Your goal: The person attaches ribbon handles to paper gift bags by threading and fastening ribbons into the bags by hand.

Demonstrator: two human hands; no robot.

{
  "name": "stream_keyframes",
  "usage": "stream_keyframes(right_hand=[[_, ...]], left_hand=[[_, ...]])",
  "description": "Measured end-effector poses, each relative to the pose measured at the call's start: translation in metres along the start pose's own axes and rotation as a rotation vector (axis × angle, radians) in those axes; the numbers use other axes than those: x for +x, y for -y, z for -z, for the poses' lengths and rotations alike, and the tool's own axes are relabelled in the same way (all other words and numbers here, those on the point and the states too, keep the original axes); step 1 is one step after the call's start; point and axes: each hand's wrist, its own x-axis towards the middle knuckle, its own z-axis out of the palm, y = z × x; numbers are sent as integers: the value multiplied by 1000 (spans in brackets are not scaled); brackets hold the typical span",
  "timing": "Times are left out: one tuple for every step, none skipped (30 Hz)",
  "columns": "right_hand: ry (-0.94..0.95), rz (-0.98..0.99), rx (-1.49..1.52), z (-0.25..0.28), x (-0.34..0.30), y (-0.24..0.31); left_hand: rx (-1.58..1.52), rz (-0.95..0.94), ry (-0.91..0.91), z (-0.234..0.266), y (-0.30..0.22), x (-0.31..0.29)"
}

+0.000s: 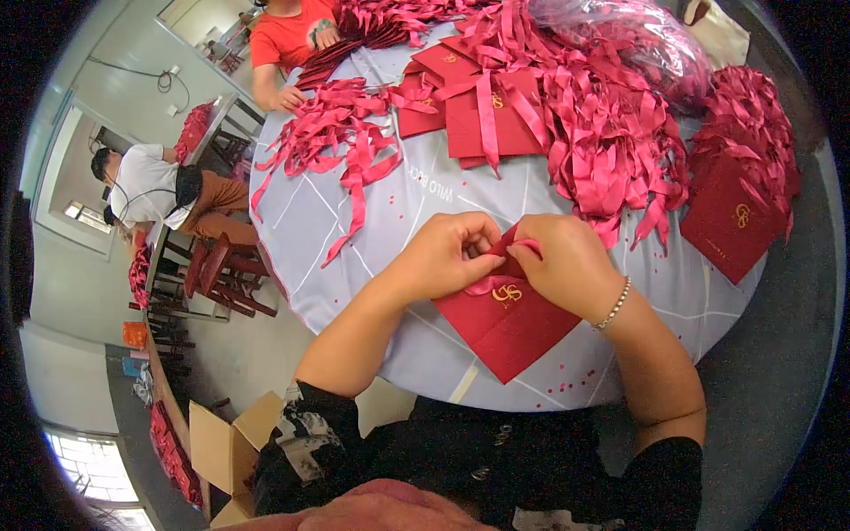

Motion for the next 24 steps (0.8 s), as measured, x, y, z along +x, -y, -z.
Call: stream_keyframes(right_hand=[[-4, 12, -26, -1, 0, 0], [18, -3, -59, -3, 1, 0], [-26, 43, -11, -1, 1, -2], [-42, 63, 33, 3, 1, -4], [-66, 75, 87, 8, 2, -7], [-50, 62, 122, 13, 2, -10], [-42, 43, 165, 19, 3, -13], [-42, 37, 217, 23, 4, -16], [37, 114, 182, 26, 6, -19], [108, 202, 156, 28, 7, -21], [179, 289, 131, 30, 8, -23], [228, 269, 189, 31, 9, -24], [277, 246, 247, 31, 10, -25], [329, 196, 301, 32, 10, -26], [323, 226, 307, 32, 10, -27], [320, 230, 309, 31, 10, -27], [318, 230, 312, 31, 8, -28], [317, 205, 263, 31, 7, -29], [358, 164, 247, 30, 6, -30], [401, 123, 231, 30, 6, -31], [444, 84, 215, 29, 6, -32], [433, 137, 263, 29, 6, -32], [414, 154, 306, 27, 6, -33], [394, 175, 347, 26, 7, -33]], left_hand=[[31, -11, -5, -1, 0, 0], [47, -11, 0, -1, -1, 0], [19, -18, -12, -2, -1, 0], [-25, -12, -15, -1, -2, 0], [-74, 13, -14, -1, -3, 0], [-29, -19, -16, 0, -5, -1], [10, -34, -15, 0, -7, -2], [48, -34, -7, 0, -9, -2], [47, -56, 16, 1, -11, -3], [43, -60, 46, 2, -13, -4], [23, -66, 81, 3, -15, -6], [43, -69, 85, 4, -16, -7], [45, -74, 93, 4, -17, -7], [31, -72, 112, 4, -17, -8], [61, -117, 87, 4, -17, -7], [74, -152, 74, 4, -16, -7], [93, -146, 71, 3, -16, -6], [96, -176, 67, 3, -15, -6], [86, -183, 97, 3, -15, -6], [79, -164, 132, 3, -15, -7], [67, -160, 165, 3, -15, -7], [-17, -108, 200, 4, -14, -7], [-164, 21, 195, 4, -13, -7], [-297, 154, 190, 7, -12, -7]])
